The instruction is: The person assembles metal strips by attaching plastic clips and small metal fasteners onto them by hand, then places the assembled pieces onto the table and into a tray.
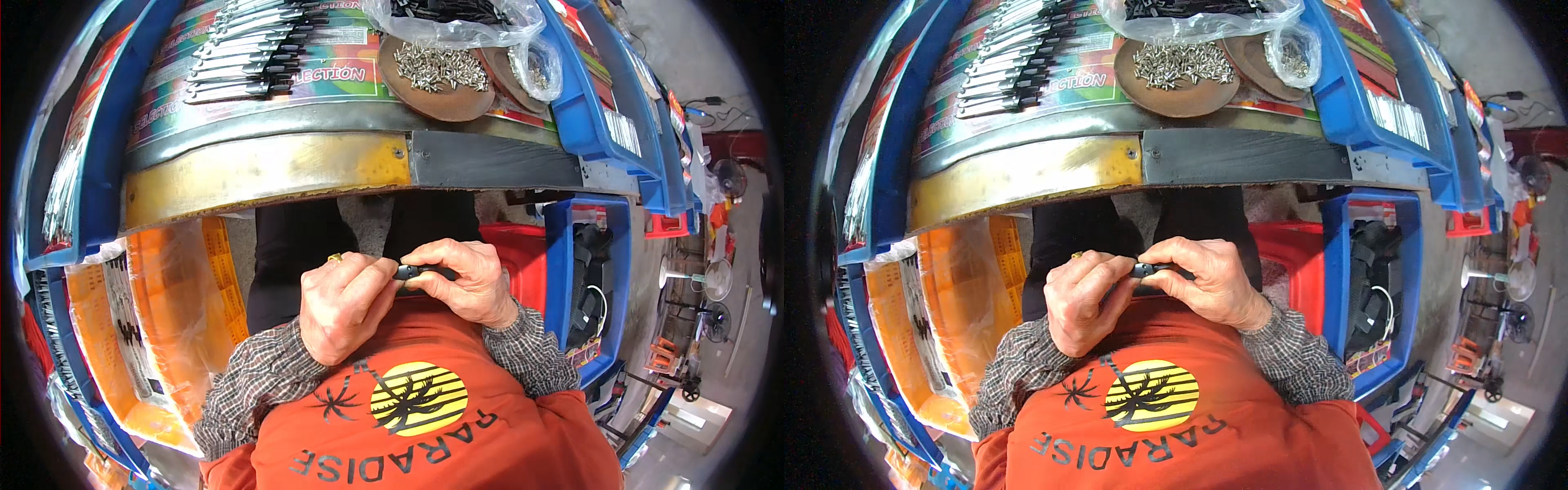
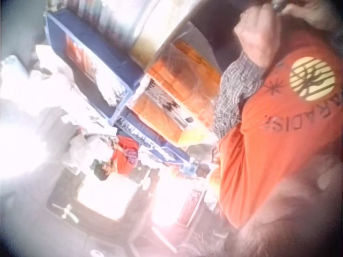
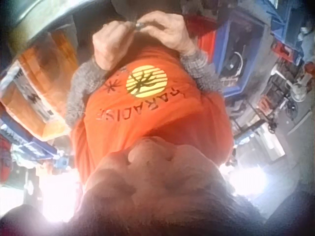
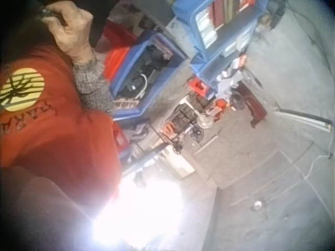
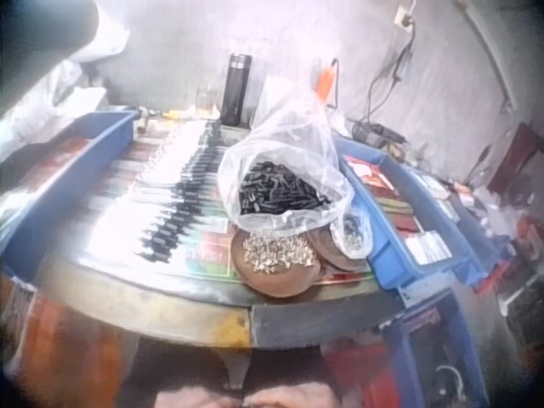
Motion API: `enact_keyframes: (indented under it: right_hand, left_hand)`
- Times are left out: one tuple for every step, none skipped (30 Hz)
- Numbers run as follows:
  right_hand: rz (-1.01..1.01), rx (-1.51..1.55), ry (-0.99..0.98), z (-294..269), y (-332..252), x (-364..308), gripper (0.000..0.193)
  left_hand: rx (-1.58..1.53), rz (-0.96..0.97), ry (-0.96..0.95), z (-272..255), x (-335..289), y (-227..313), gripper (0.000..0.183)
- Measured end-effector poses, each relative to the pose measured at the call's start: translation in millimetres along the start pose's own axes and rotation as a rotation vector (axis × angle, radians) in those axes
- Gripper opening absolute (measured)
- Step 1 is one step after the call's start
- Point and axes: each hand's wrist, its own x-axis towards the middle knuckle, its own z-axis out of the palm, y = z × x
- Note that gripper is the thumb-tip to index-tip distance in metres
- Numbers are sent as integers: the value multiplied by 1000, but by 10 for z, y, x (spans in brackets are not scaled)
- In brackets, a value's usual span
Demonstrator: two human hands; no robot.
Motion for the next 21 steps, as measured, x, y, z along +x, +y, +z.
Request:
enact_keyframes:
  right_hand:
    - [-28, -23, 16, 11, 4, -5, 20]
    - [-56, -45, 31, 17, 3, -9, 18]
    - [-53, -53, 31, 16, 0, -14, 17]
    - [-50, -51, 30, 19, 6, -27, 17]
    - [-30, -4, 33, 22, 17, -38, 19]
    - [-9, 43, 36, 28, 30, -47, 20]
    - [-5, 45, 36, 29, 39, -46, 20]
    - [7, 90, 25, 30, 49, -43, 20]
    - [19, 135, 15, 31, 56, -45, 19]
    - [19, 137, 15, 30, 63, -40, 19]
    - [21, 125, 17, 28, 68, -35, 20]
    - [21, 113, 19, 26, 71, -30, 20]
    - [20, 111, 20, 21, 71, -26, 20]
    - [8, 101, 29, 15, 70, -19, 20]
    - [-5, 91, 39, 6, 67, -9, 20]
    - [-9, 89, 39, -1, 58, -1, 20]
    - [-12, 66, 36, -13, 41, 9, 22]
    - [-16, 41, 34, -26, 20, 21, 23]
    - [-26, 33, 36, -44, 11, 42, 23]
    - [-57, -20, 37, -62, -4, 59, 24]
    - [-88, -75, 39, -82, -27, 73, 26]
  left_hand:
    - [-2, -7, 22, 4, -7, 22, 27]
    - [-3, -6, 23, 7, -1, 23, 27]
    - [-11, -1, 31, 12, 3, 19, 27]
    - [-18, -2, 35, 16, -10, 21, 27]
    - [-19, -6, 33, 13, -13, 9, 27]
    - [-45, 3, 11, 7, -6, -15, 27]
    - [-73, 13, -11, 1, 5, -34, 26]
    - [-75, 11, -14, -3, 6, -42, 26]
    - [-82, 9, -26, -5, 6, -48, 26]
    - [-87, 8, -35, -9, 9, -52, 25]
    - [-86, 7, -36, -11, 13, -47, 25]
    - [-77, 2, -26, -11, 20, -37, 26]
    - [-69, -2, -14, -6, 30, -30, 26]
    - [-69, 1, -13, 0, 42, -31, 26]
    - [-58, 15, -1, 7, 56, -33, 25]
    - [-46, 29, 11, 9, 65, -32, 25]
    - [-44, 34, 15, 8, 79, -26, 25]
    - [-36, 45, 29, 5, 95, -16, 25]
    - [-27, 61, 46, 5, 123, -19, 26]
    - [-25, 73, 53, -9, 139, -14, 26]
    - [-7, 60, 35, -34, 141, 2, 26]
